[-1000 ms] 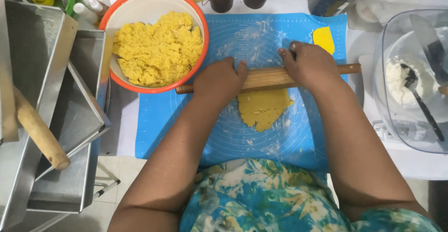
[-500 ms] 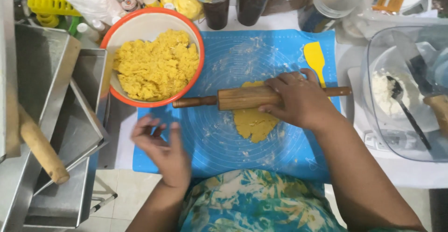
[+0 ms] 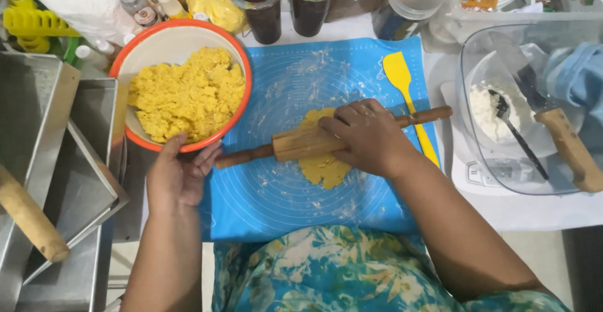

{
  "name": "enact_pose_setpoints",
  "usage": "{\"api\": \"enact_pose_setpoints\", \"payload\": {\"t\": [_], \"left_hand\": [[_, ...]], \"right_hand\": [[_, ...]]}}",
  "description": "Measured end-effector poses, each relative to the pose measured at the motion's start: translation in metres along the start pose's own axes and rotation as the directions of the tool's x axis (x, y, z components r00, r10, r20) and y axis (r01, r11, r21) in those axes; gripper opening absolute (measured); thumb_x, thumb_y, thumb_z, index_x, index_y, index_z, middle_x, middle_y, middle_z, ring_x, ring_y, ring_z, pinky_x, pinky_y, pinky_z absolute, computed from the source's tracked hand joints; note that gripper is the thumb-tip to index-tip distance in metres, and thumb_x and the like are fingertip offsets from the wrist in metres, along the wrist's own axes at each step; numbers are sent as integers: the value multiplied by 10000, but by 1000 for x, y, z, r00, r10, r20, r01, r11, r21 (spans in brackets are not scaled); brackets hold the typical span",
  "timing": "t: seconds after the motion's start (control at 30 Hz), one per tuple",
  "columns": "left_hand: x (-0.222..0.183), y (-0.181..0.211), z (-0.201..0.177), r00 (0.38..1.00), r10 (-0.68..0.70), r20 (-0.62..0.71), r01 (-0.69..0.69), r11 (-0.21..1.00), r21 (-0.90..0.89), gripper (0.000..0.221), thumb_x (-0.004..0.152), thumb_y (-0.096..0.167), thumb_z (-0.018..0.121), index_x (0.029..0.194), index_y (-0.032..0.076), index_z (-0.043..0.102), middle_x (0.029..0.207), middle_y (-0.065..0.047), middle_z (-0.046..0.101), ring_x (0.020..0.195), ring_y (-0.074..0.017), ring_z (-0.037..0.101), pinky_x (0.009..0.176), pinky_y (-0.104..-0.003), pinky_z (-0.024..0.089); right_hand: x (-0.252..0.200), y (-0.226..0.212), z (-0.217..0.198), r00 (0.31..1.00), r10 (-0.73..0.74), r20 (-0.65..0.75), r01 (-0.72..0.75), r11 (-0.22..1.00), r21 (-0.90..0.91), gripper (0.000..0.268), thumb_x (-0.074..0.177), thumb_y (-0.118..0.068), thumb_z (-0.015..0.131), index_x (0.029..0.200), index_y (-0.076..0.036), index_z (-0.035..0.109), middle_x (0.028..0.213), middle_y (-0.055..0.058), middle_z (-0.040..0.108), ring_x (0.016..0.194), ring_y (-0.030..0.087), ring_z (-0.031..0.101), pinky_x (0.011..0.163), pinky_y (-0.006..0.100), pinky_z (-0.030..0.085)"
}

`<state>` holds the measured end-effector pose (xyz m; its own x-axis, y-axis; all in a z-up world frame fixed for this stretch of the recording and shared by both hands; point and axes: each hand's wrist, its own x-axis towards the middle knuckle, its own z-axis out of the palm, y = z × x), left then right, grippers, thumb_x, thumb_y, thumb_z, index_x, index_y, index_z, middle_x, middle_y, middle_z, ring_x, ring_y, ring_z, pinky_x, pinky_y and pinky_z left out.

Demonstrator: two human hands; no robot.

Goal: Kneading dough in a bowl and then rolling it out on a silicone mat using a rolling pin and spatula

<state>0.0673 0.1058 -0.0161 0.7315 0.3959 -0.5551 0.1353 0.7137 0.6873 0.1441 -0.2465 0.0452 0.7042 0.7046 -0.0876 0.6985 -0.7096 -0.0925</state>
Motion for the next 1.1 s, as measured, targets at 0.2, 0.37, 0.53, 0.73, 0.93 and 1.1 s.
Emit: {"api": "enact_pose_setpoints", "payload": {"t": [0.2, 0.37, 0.53, 0.73, 0.93, 1.1], "left_hand": [[3, 5, 16, 998, -20, -53, 18, 999, -39, 403, 814, 32, 593, 1154, -89, 414, 1058, -310, 656, 848, -499, 754, 815, -612, 635], [-15, 16, 26, 997, -37, -64, 30, 994, -106, 478, 792, 1, 581, 1242, -102, 456, 1127, -383, 670, 875, -530, 731, 803, -630, 633], [-17, 6, 22, 997, -30, -68, 20, 990, -141, 488, 784, -12, 585, 1245, -106, 457, 1123, -391, 676, 839, -532, 731, 778, -642, 629], [-38, 0, 32, 999, -25, -32, 21, 992, -121, 489, 798, -26, 566, 1272, -104, 479, 1105, -403, 673, 825, -529, 717, 773, -650, 624], [-66, -5, 45, 1000, -4, -13, 3, 998, -69, 521, 800, -27, 563, 1309, -95, 473, 1137, -402, 668, 825, -548, 701, 758, -666, 617], [-97, -1, 70, 1000, -7, 3, 7, 1000, -1, 576, 792, -47, 537, 1362, -72, 466, 1149, -368, 665, 867, -567, 687, 733, -695, 603]], "right_hand": [[-21, -13, 1, 999, -21, -28, 22, 1000, 23, 608, 837, -443, 776, 1369, -217, 587, 1133, 70, 675, 1186, 281, 647, 1061, 421, 452], [-41, -15, 6, 999, -22, -31, 23, 999, 49, 599, 857, -418, 769, 1391, -212, 595, 1127, 63, 676, 1177, 279, 654, 1020, 422, 494], [-62, -19, 9, 999, 28, -24, -25, 993, 117, 598, 880, -410, 747, 1409, -193, 574, 1146, 81, 663, 1203, 296, 646, 1021, 436, 512], [-73, -33, 14, 993, 28, 111, -38, 996, 82, 548, 927, -497, 667, 1378, -194, 594, 1166, 66, 674, 1205, 281, 644, 1023, 424, 500], [-93, -38, 29, 1000, -2, 2, 2, 990, 139, 663, 828, -460, 755, 1406, -205, 554, 1110, 57, 646, 1170, 309, 631, 959, 455, 505], [-95, -36, 24, 996, -15, -93, 31, 984, 173, 610, 838, -412, 753, 1376, -179, 585, 1079, 75, 655, 1150, 324, 645, 928, 460, 515]]}}
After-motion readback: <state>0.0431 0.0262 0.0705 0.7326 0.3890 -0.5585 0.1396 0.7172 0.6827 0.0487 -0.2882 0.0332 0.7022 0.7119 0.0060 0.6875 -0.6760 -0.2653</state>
